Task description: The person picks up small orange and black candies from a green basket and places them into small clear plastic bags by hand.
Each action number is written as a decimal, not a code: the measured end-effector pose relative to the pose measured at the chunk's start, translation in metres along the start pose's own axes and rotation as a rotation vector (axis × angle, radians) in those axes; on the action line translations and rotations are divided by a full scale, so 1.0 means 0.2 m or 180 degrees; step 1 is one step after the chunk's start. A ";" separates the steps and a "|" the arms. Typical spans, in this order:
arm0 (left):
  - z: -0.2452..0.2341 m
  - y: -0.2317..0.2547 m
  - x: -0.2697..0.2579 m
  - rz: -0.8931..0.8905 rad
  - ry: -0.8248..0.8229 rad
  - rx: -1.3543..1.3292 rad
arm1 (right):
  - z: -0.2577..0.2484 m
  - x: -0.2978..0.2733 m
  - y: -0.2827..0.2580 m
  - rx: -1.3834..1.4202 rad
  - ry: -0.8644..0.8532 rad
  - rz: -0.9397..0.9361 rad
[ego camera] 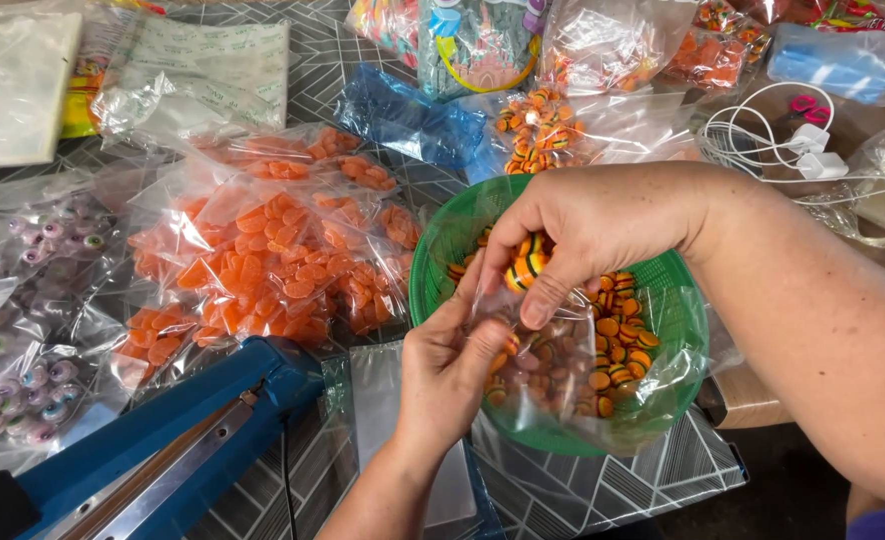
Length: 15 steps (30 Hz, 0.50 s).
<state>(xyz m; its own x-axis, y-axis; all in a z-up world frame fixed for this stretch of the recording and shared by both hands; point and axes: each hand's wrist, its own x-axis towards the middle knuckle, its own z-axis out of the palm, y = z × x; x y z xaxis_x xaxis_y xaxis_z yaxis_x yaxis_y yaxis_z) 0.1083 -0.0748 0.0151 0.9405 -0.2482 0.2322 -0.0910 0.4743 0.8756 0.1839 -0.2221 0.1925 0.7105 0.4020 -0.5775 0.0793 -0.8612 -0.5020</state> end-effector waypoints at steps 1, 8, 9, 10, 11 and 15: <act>-0.01 0.00 0.00 -0.0021 -0.0201 -0.0205 | 0.00 0.01 0.00 -0.0094 -0.0151 -0.0102; -0.06 0.03 -0.05 -0.0850 -0.1382 -0.0852 | -0.04 -0.02 -0.01 -0.0365 -0.0356 -0.0109; -0.06 0.03 -0.06 -0.1017 -0.1288 -0.0717 | -0.05 -0.03 -0.01 -0.0514 -0.0438 -0.0179; -0.05 0.02 -0.07 -0.1187 -0.1199 -0.0581 | -0.05 -0.04 -0.01 -0.0658 -0.0516 -0.0249; -0.05 0.03 -0.07 -0.1189 -0.1203 -0.0582 | -0.05 -0.06 -0.02 -0.0655 -0.0514 -0.0246; -0.04 0.01 -0.06 -0.0188 -0.1035 0.0187 | -0.04 -0.11 -0.06 -0.0633 -0.0432 0.0047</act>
<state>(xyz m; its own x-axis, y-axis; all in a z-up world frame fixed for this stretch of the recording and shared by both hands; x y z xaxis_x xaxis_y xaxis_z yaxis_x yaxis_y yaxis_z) 0.0990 -0.0640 0.0110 0.7919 -0.5347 0.2950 -0.0670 0.4040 0.9123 0.1738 -0.2231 0.2159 0.6131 0.4155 -0.6719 0.2152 -0.9062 -0.3641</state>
